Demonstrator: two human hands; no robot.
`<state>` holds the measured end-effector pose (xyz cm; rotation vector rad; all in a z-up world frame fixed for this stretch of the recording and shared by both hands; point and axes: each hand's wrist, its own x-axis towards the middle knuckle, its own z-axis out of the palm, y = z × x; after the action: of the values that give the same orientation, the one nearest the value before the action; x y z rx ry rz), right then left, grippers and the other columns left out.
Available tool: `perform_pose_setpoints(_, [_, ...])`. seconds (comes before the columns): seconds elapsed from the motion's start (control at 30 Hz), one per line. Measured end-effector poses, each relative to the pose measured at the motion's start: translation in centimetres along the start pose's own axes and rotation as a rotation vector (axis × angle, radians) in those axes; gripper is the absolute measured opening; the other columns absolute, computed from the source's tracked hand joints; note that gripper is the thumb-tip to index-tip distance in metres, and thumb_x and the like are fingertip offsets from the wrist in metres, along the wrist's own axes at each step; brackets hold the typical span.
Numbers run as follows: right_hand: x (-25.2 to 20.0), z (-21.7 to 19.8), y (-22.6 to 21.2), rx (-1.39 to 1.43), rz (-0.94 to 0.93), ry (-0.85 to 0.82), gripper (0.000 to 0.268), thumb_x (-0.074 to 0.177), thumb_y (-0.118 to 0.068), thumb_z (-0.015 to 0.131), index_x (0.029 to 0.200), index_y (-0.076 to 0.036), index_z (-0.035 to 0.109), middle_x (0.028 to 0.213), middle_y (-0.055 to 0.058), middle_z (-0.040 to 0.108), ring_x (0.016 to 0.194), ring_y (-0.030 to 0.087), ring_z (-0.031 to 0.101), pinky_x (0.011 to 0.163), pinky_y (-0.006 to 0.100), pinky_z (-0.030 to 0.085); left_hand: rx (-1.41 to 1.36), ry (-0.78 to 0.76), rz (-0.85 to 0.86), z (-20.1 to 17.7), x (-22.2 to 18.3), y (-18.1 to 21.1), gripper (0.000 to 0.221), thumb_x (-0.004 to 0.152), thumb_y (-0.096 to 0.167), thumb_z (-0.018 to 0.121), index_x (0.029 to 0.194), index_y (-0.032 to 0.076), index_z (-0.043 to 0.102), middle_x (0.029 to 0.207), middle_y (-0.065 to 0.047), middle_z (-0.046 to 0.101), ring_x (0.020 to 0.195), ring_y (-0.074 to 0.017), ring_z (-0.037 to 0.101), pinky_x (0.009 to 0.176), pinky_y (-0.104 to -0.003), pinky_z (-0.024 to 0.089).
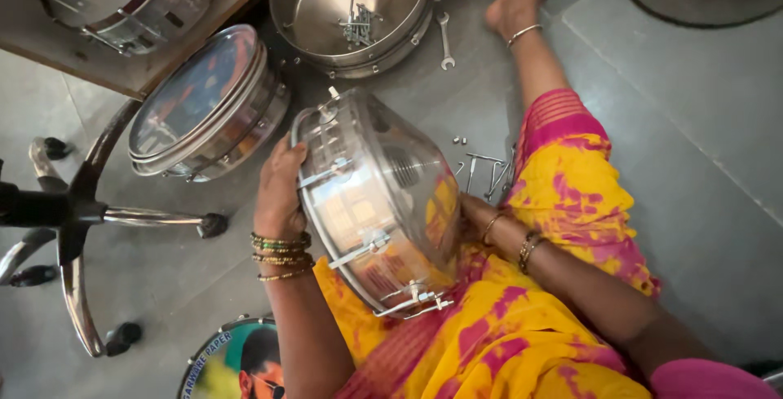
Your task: The person tightens screws on a metal drum rim using a small wrench, then rotates the drum and fits a decorative panel onto it.
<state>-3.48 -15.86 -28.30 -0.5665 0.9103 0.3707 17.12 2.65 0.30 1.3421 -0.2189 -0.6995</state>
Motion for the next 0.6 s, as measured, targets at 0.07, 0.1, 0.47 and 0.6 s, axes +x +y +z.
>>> perform_pose_setpoints(0.07, [0.4, 0.0, 1.1, -0.001, -0.002, -0.108, 0.044, 0.101, -0.045, 0.048, 0.114, -0.006, 0.066, 0.103, 0.010, 0.074, 0.085, 0.024, 0.072, 0.074, 0.039, 0.061, -0.024, 0.002, -0.005, -0.4, -0.4, 0.1, 0.047, 0.097, 0.015, 0.054, 0.140, -0.004, 0.053, 0.109, -0.008, 0.068, 0.087, -0.0159, 0.067, 0.078, -0.031, 0.057])
perform_pose_setpoints(0.1, [0.4, 0.1, 1.4, -0.003, -0.002, -0.162, 0.045, 0.101, -0.044, 0.047, 0.116, -0.007, 0.066, 0.104, 0.009, 0.077, 0.088, 0.023, 0.074, 0.076, 0.038, 0.063, -0.037, 0.004, -0.007, -0.6, -0.5, 0.1, 0.047, 0.097, 0.016, 0.053, 0.140, -0.003, 0.052, 0.110, -0.007, 0.069, 0.087, -0.0154, 0.068, 0.078, -0.031, 0.058])
perform_pose_setpoints(0.47, [2.0, -2.9, 1.4, 0.136, -0.141, -0.513, 0.048, 0.108, -0.049, 0.051, 0.109, -0.003, 0.067, 0.090, 0.011, 0.071, 0.076, 0.025, 0.070, 0.067, 0.039, 0.059, 0.160, 0.049, 0.209, 2.5, -6.6, 0.0, 0.058, 0.095, 0.012, 0.050, 0.151, -0.005, 0.044, 0.135, -0.014, 0.062, 0.118, -0.0181, 0.058, 0.103, -0.031, 0.045])
perform_pose_setpoints(0.6, [1.9, -2.1, -1.2, 0.114, -0.203, -0.491, 0.046, 0.107, -0.047, 0.052, 0.110, -0.004, 0.067, 0.092, 0.010, 0.071, 0.077, 0.024, 0.069, 0.068, 0.039, 0.059, 0.181, 0.099, 0.275, 4.7, -11.0, -0.4, 0.063, 0.093, 0.008, 0.049, 0.154, -0.006, 0.040, 0.148, -0.016, 0.054, 0.133, -0.0222, 0.053, 0.113, -0.033, 0.039])
